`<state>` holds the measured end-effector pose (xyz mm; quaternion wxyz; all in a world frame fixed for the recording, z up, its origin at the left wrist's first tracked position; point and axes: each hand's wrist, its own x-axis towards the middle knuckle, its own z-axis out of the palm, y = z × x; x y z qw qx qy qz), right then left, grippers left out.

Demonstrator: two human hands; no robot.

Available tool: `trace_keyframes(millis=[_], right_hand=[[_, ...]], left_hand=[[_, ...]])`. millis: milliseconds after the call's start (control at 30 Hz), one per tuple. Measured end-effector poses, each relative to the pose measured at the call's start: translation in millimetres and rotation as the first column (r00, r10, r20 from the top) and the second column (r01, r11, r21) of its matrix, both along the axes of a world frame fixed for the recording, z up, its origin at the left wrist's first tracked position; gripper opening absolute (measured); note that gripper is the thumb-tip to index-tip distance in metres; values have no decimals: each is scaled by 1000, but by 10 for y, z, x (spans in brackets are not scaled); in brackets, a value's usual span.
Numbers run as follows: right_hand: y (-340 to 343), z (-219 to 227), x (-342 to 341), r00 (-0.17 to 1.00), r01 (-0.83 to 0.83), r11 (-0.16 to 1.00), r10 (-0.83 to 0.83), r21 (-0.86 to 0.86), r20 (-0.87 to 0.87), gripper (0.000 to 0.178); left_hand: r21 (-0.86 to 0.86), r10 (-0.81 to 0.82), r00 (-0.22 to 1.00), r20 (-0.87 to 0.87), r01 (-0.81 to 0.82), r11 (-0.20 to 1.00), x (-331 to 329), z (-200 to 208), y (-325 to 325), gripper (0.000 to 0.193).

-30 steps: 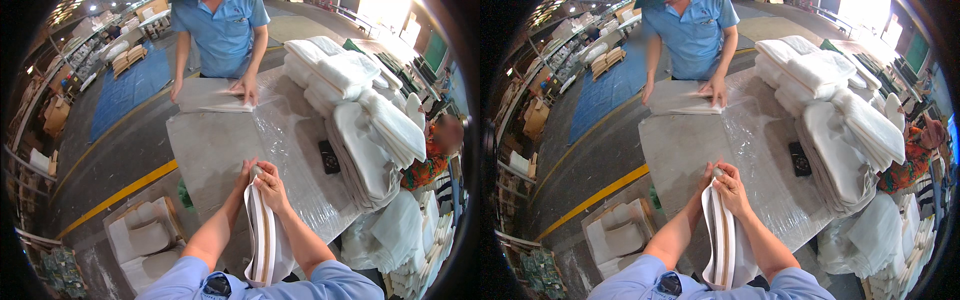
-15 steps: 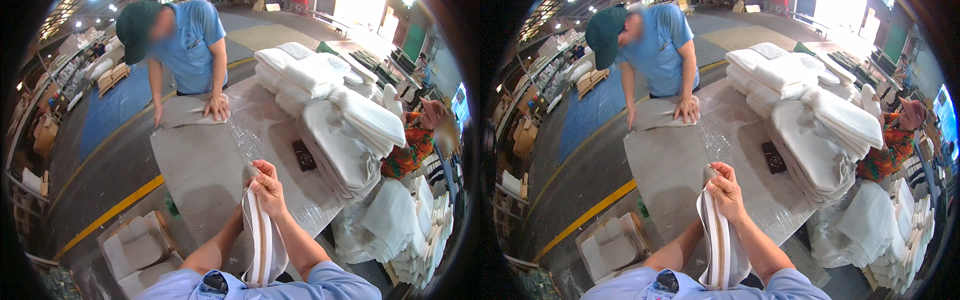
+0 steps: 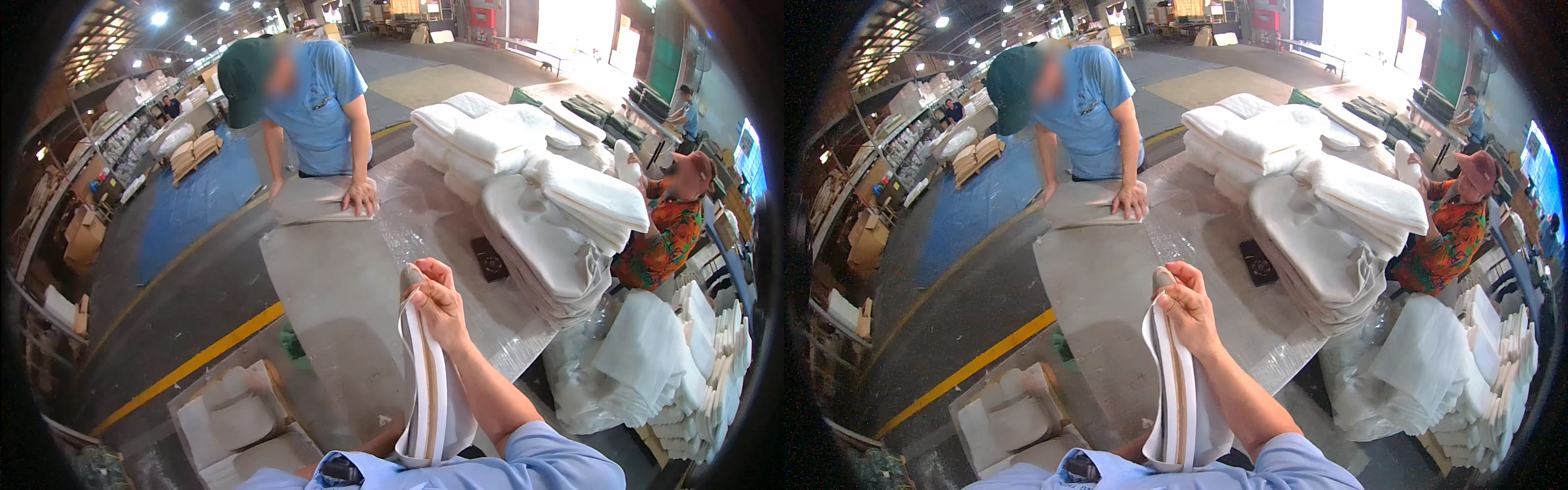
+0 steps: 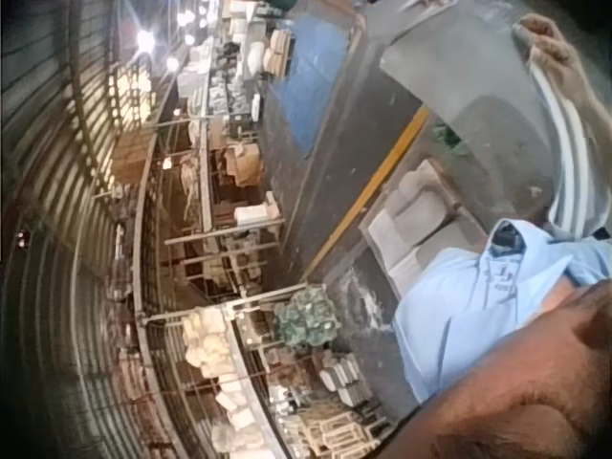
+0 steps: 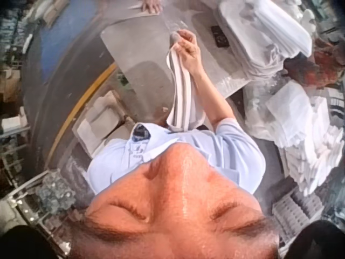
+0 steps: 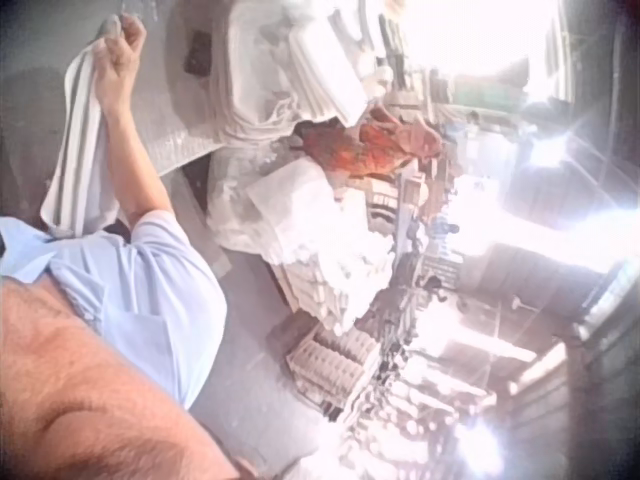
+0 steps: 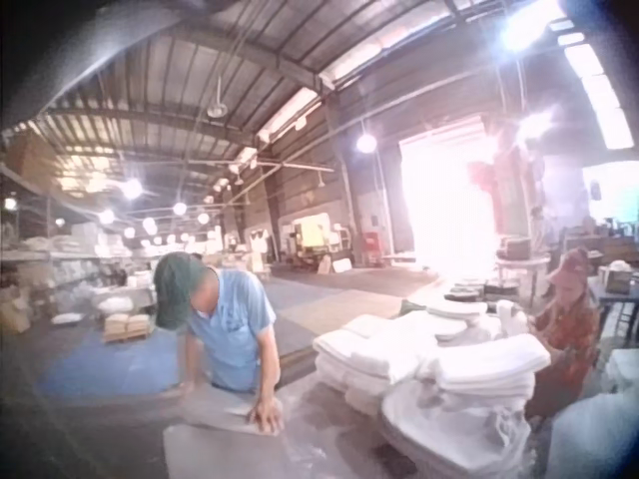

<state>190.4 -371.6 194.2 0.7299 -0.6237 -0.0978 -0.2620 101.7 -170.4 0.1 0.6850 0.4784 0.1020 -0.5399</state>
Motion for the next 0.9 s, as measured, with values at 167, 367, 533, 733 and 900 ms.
trace_keyframes(millis=[167,367,533,733,900], right_hand=[[137,-306,149,998,-11,1000,10,-8,-56,17],[562,-497,308,985,-76,996,67,-51,-156,22],[885,-376,261,969,-163,972,126,-167,-212,20],[556,125,-756,959,-274,921,239,-277,-154,16],[261,1299,-1578,755,-474,877,448,-73,479,13]], left_hand=[[183,-19,999,-50,28,983,-164,128,476,51],[32,341,740,579,-439,898,1366,1169,504,64],[-221,262,792,552,-164,961,2024,1529,428,60],[-40,472,660,584,-558,829,1869,1029,948,38],[-61,583,558,591,-690,722,1827,877,983,37]])
